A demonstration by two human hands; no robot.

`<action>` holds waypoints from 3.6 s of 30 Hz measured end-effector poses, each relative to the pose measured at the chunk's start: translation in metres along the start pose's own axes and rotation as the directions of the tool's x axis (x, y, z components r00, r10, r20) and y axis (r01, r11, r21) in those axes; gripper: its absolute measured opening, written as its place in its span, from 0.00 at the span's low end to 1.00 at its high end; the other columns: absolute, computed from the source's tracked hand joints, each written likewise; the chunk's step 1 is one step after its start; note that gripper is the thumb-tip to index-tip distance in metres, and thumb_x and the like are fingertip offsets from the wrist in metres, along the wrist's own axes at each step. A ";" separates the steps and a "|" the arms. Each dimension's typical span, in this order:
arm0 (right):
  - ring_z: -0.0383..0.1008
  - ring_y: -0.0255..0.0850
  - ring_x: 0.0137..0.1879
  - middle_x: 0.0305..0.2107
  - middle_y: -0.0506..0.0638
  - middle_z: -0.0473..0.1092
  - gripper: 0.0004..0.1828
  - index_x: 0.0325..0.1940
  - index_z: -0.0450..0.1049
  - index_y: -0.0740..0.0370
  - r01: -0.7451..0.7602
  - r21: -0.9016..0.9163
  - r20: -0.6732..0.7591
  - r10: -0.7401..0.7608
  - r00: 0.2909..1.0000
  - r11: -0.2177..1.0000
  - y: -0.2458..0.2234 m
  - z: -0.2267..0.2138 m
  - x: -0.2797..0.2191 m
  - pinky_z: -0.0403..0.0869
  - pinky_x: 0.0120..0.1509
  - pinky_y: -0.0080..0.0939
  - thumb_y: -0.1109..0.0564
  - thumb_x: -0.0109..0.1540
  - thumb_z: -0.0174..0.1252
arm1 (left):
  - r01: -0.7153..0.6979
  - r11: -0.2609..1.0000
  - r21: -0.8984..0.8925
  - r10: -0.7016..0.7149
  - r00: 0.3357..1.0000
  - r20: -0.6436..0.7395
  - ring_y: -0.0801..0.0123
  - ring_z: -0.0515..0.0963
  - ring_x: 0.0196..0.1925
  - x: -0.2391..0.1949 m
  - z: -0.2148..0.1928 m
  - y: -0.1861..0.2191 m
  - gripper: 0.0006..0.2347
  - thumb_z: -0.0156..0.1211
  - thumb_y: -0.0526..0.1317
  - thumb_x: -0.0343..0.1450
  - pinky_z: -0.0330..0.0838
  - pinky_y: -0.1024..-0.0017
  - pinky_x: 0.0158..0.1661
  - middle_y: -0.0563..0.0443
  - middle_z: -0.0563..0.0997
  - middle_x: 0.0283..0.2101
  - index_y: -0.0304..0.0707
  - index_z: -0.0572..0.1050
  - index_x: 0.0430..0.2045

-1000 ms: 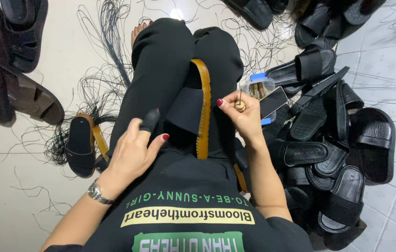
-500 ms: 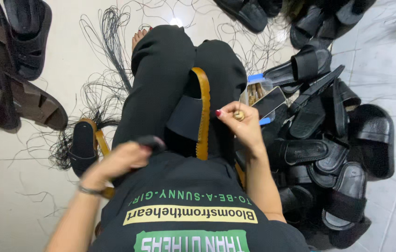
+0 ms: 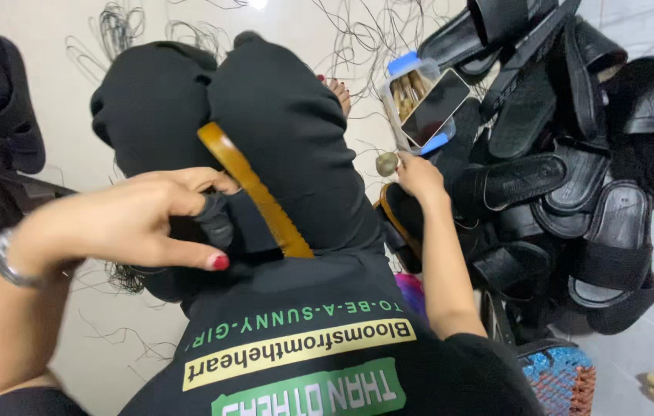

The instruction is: The person is sitting on the floor, sewing a black slipper with a brown sole using a needle and thread. They hold the shoe on their lap and repeatedly push the needle through the material to attach the sole.

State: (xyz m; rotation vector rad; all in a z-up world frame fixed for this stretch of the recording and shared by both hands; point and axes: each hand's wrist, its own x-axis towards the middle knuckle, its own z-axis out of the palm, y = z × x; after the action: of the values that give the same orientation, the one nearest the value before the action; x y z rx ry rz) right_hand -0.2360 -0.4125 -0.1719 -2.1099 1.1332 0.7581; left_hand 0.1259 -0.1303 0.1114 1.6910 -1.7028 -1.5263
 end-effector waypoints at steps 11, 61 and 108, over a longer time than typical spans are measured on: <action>0.52 0.60 0.75 0.65 0.65 0.61 0.30 0.69 0.63 0.56 -0.306 -0.282 0.267 0.381 0.885 0.909 0.026 0.083 0.088 0.62 0.72 0.58 0.58 0.60 0.45 | 0.177 0.926 -0.333 -0.039 0.923 0.383 0.73 0.74 0.36 0.054 -0.017 -0.010 0.22 0.71 0.53 0.65 0.71 0.74 0.40 0.57 0.73 0.23 0.37 0.73 0.07; 0.71 0.41 0.20 0.21 0.45 0.65 0.33 0.68 0.71 0.42 0.403 -0.872 0.040 -0.780 0.624 0.277 -0.258 -0.130 -0.223 0.66 0.19 0.43 0.55 0.56 0.52 | 0.082 0.678 0.730 0.467 0.720 -0.514 0.66 0.82 0.46 0.061 -0.020 -0.064 0.28 0.64 0.73 0.64 0.66 0.65 0.54 0.62 0.82 0.28 0.45 0.79 0.16; 0.78 0.56 0.44 0.46 0.60 0.71 0.18 0.59 0.60 0.68 0.754 -0.072 -0.276 -0.739 0.614 0.653 -0.228 -0.057 -0.191 0.75 0.37 0.53 0.57 0.68 0.52 | -0.286 0.590 -0.755 0.042 0.945 -0.324 0.75 0.78 0.28 -0.012 0.009 -0.005 0.11 0.58 0.37 0.72 0.79 0.80 0.33 0.50 0.83 0.50 0.35 0.80 0.46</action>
State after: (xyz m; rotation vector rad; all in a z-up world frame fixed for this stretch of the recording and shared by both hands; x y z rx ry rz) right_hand -0.1180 -0.2574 0.0596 -2.3962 0.2700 0.0125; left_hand 0.1241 -0.1151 0.1093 1.1257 -0.7683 -1.5225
